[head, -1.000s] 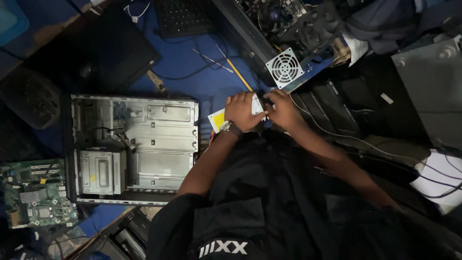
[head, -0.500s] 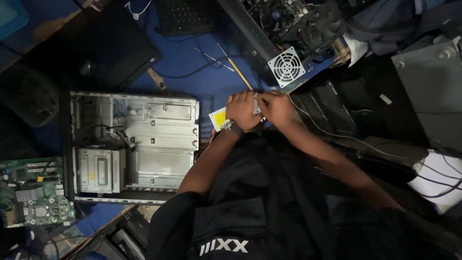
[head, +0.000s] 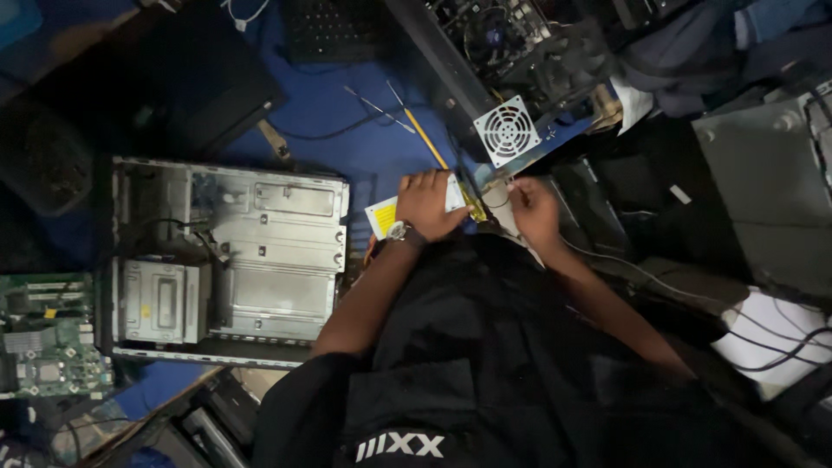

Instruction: The person uses a screwdriver to remove screws from a power supply unit, sets it aside, then places a motherboard into a computer case and secures it with screws. The workspace contains multiple computer cases and components.

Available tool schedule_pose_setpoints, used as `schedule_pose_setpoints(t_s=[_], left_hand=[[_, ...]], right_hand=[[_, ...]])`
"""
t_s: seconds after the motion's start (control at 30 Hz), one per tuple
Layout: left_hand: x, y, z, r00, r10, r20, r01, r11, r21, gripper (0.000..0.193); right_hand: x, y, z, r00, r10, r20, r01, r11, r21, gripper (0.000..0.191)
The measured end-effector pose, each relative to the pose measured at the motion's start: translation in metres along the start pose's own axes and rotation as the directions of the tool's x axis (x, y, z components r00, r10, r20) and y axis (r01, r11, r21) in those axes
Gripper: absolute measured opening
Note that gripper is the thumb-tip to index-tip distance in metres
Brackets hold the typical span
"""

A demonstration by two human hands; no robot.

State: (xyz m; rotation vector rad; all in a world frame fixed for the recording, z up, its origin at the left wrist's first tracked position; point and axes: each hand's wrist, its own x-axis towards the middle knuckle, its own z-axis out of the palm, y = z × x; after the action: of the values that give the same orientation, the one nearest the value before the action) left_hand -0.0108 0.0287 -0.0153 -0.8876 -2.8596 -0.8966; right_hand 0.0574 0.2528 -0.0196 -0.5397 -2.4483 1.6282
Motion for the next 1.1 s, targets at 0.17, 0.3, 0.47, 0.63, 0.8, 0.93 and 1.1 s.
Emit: schedule_pose_setpoints(t_s=[0.17, 0.3, 0.47, 0.63, 0.8, 0.93, 1.1], left_hand=[[-0.002, 0.007, -0.004, 0.996, -0.030, 0.080, 0.023, 0.996, 0.087, 0.076], [-0.002, 0.014, -0.010, 0.979, -0.084, 0.186, 0.063, 0.991, 0.117, 0.077], [-0.001, 0.021, -0.015, 0.977, -0.123, 0.177, 0.090, 0.979, 0.184, 0.077], [0.002, 0.028, -0.021, 0.961, -0.187, 0.205, 0.143, 0.967, 0.212, 0.078], [0.002, 0.032, -0.025, 0.961, -0.190, 0.201, 0.140, 0.961, 0.240, 0.080], [0.002, 0.033, -0.026, 0.957, -0.203, 0.209, 0.151, 0.959, 0.238, 0.079], [0.001, 0.029, -0.022, 0.969, -0.173, 0.177, 0.129, 0.963, 0.236, 0.079]], right_hand=[[0.025, 0.006, -0.041, 0.986, -0.145, -0.080, 0.133, 0.981, -0.140, 0.010], [0.060, 0.003, -0.064, 0.991, -0.095, -0.097, 0.076, 0.980, -0.183, 0.012], [0.092, 0.004, -0.082, 0.988, -0.111, -0.103, 0.094, 0.983, -0.159, 0.013], [0.111, 0.006, -0.085, 0.989, -0.139, -0.041, 0.133, 0.981, -0.138, 0.017], [0.122, 0.006, -0.084, 0.976, -0.215, 0.010, 0.209, 0.933, -0.293, 0.017], [0.126, 0.006, -0.084, 0.975, -0.222, 0.028, 0.221, 0.934, -0.279, 0.013], [0.100, 0.016, -0.085, 0.944, -0.316, -0.097, 0.299, 0.942, -0.154, 0.009]])
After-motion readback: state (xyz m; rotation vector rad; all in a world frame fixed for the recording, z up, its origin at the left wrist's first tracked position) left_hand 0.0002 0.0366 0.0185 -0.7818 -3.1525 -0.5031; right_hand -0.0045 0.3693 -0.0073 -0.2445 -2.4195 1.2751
